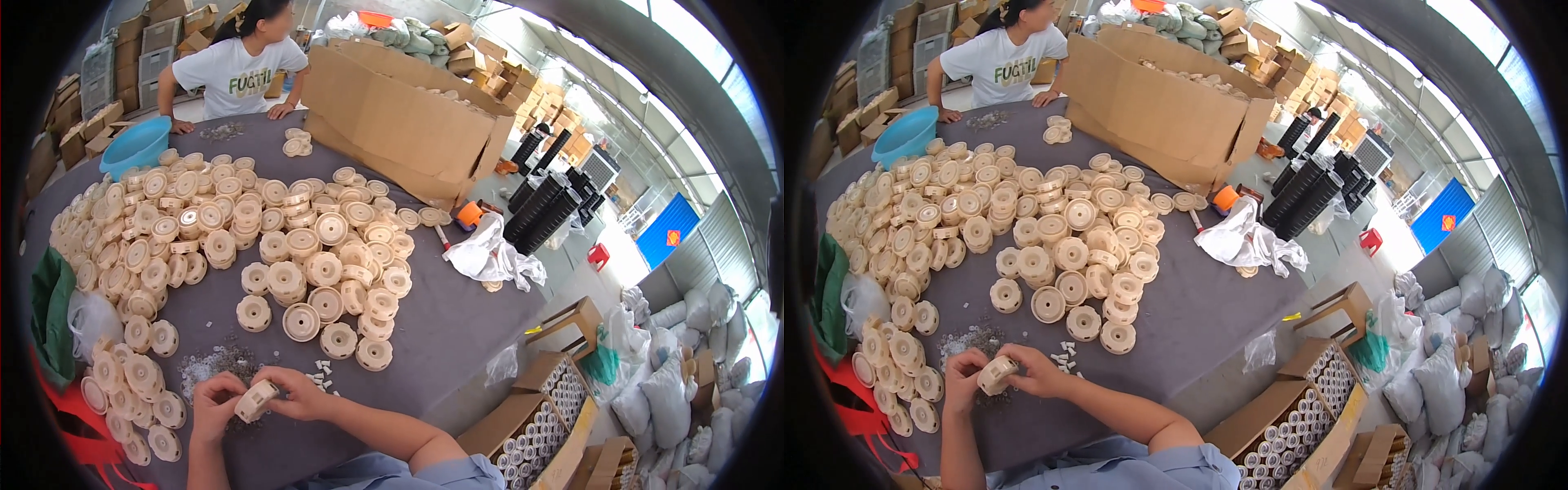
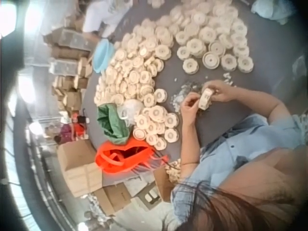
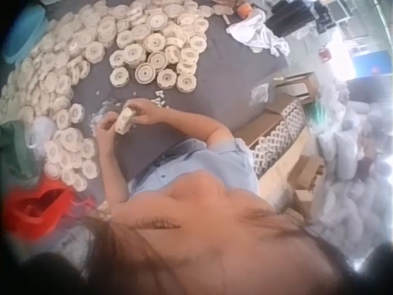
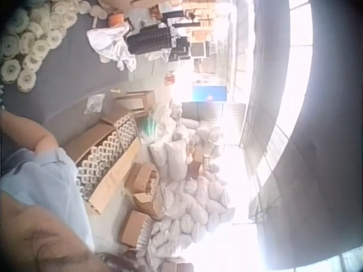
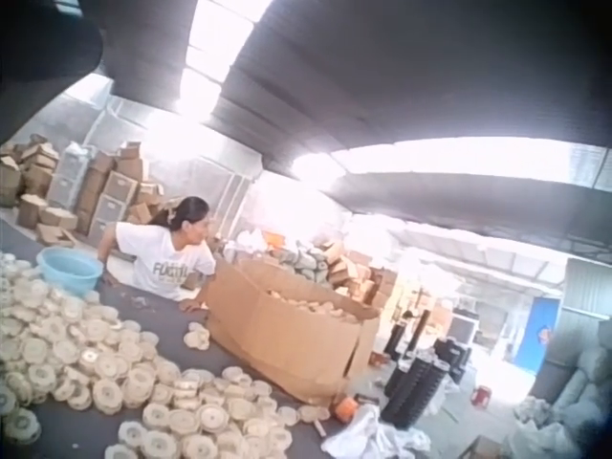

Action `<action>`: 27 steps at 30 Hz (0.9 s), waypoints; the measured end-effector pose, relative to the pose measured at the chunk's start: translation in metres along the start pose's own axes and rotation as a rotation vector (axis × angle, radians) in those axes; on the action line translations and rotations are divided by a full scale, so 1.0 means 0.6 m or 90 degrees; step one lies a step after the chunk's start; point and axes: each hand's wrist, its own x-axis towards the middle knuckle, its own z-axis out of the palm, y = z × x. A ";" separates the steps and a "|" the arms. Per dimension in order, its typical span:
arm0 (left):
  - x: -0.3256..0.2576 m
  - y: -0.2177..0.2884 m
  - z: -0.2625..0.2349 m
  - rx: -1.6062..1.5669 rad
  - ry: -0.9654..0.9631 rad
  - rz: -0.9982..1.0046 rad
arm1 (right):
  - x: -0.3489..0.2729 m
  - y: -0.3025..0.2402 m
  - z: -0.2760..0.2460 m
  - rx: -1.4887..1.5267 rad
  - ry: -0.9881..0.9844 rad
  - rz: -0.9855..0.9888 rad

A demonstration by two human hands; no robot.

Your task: The person assembles small white plastic components with metal pins by hand at a workstation.

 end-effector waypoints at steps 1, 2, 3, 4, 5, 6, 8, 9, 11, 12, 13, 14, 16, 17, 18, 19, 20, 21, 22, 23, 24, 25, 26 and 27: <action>0.000 -0.001 0.000 -0.001 -0.006 0.009 | -0.001 0.001 0.001 -0.004 0.005 -0.001; -0.001 -0.001 0.000 0.000 -0.007 0.009 | -0.002 0.002 0.001 -0.007 0.010 -0.003; -0.002 -0.002 -0.001 -0.005 -0.007 0.004 | -0.002 0.001 0.001 -0.006 0.010 -0.003; -0.002 -0.002 -0.001 -0.010 -0.006 0.000 | -0.001 0.000 0.000 -0.021 0.009 -0.009; -0.002 -0.002 -0.001 -0.009 -0.006 0.000 | -0.001 -0.001 0.000 -0.037 0.008 -0.015; -0.002 -0.001 -0.001 -0.010 -0.007 -0.006 | 0.000 0.001 0.000 -0.036 0.008 -0.015; -0.001 0.000 -0.001 -0.010 -0.009 -0.012 | 0.001 0.006 0.000 -0.061 -0.003 -0.045; -0.002 0.002 -0.002 -0.016 -0.017 -0.023 | 0.002 0.007 0.001 -0.060 -0.003 -0.044; -0.002 0.005 -0.003 -0.024 -0.025 -0.035 | 0.003 0.006 0.002 -0.091 0.008 -0.080; -0.001 0.007 -0.003 -0.025 -0.031 -0.045 | 0.004 0.005 0.003 -0.090 0.008 -0.079; -0.001 0.008 -0.003 -0.025 -0.037 -0.056 | 0.006 0.002 0.004 -0.118 0.020 -0.120; -0.003 0.009 -0.002 -0.026 -0.036 -0.057 | 0.008 0.001 0.005 -0.146 0.033 -0.160; -0.004 0.011 0.001 -0.025 -0.036 -0.046 | 0.013 -0.001 0.003 -0.169 0.039 -0.202; -0.006 0.009 0.001 -0.026 -0.037 -0.047 | 0.012 -0.001 0.004 -0.191 0.045 -0.245; -0.005 0.005 -0.002 -0.036 -0.038 -0.047 | 0.011 -0.001 0.005 -0.192 0.045 -0.244; -0.006 0.003 -0.003 -0.047 -0.038 -0.048 | 0.009 0.001 0.007 -0.189 0.046 -0.240; -0.008 0.003 -0.001 -0.047 -0.036 -0.050 | 0.006 0.001 0.009 -0.185 0.046 -0.235; -0.011 0.005 0.000 -0.047 -0.020 -0.055 | 0.007 0.002 0.013 -0.178 0.042 -0.233; -0.015 0.007 -0.001 -0.047 -0.001 -0.062 | 0.008 0.003 0.016 -0.200 0.051 -0.243; -0.015 0.007 -0.004 -0.046 0.014 -0.068 | 0.009 0.006 0.021 -0.218 0.057 -0.252; -0.016 0.005 -0.007 -0.024 -0.004 -0.054 | 0.010 0.003 0.024 -0.197 0.046 -0.242; -0.014 0.003 -0.012 -0.001 -0.017 -0.042 | 0.014 0.003 0.020 -0.220 0.066 -0.263; -0.007 0.003 -0.004 0.018 -0.012 -0.049 | 0.012 0.003 0.016 -0.239 0.089 -0.276; -0.002 0.008 0.001 -0.009 -0.026 -0.055 | 0.012 0.001 0.012 -0.255 0.093 -0.280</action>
